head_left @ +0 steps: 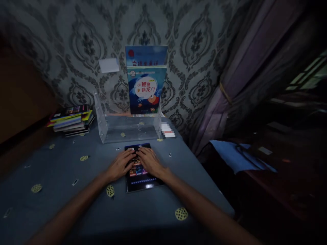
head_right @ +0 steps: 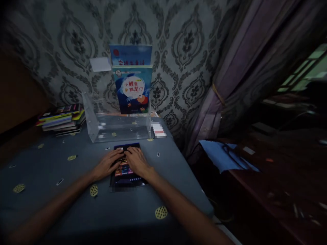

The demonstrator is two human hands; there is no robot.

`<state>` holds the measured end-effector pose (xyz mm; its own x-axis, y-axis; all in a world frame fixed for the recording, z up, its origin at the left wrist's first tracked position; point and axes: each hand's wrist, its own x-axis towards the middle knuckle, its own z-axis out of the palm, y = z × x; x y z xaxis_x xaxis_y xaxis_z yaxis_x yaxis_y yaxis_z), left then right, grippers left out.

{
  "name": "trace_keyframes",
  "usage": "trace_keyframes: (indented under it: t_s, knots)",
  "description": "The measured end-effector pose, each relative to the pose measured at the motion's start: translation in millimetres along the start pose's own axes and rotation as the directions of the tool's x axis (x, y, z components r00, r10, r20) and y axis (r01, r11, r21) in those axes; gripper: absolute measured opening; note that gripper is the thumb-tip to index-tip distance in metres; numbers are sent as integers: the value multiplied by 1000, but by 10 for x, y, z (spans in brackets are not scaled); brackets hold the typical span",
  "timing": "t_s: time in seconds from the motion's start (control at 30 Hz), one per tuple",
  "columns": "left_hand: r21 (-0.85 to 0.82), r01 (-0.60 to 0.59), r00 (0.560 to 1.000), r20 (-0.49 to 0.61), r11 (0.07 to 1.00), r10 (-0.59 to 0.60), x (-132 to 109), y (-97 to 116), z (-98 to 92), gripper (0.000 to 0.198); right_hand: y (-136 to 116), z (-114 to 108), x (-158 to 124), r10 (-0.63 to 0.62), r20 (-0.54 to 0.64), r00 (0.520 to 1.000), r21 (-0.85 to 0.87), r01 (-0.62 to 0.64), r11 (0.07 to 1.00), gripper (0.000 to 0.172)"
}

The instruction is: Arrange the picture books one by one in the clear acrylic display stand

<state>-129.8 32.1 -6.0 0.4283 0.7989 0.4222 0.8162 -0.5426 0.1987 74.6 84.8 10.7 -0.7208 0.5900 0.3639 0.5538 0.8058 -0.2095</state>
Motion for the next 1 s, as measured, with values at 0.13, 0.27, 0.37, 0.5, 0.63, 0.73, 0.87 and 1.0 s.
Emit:
trace_keyframes:
  t_s: [0.13, 0.27, 0.37, 0.5, 0.63, 0.73, 0.87, 1.0]
  knots:
    - [38, 49, 998, -48, 998, -47, 20, 41, 8, 34, 4, -37, 8, -28, 19, 999, -30, 28, 999, 30]
    - [68, 139, 988, -73, 988, -134, 72, 69, -7, 32, 30, -12, 106, -60, 52, 997, -7, 60, 998, 27]
    - [79, 158, 986, -74, 984, -152, 121, 63, -13, 29, 39, 45, 209, -97, 67, 993, 24, 96, 995, 31]
    - [82, 156, 986, -79, 984, -150, 154, 43, -8, 28, 60, 116, 298, -107, 69, 992, 63, 103, 993, 37]
    - [84, 149, 987, -80, 985, -142, 153, 32, 5, 26, 127, 111, 297, -92, 73, 993, 118, 83, 990, 37]
    - [106, 160, 985, -76, 981, -152, 145, 28, 15, 25, 238, 79, 246, -49, 59, 997, 137, 40, 990, 38]
    - [142, 168, 985, -69, 975, -159, 139, 25, 16, 26, 468, 48, 110, 17, 15, 1000, 175, -19, 984, 38]
    - [147, 162, 986, -47, 976, -157, 137, 16, 5, 28, 682, 16, -44, 54, -3, 999, 243, -51, 969, 40]
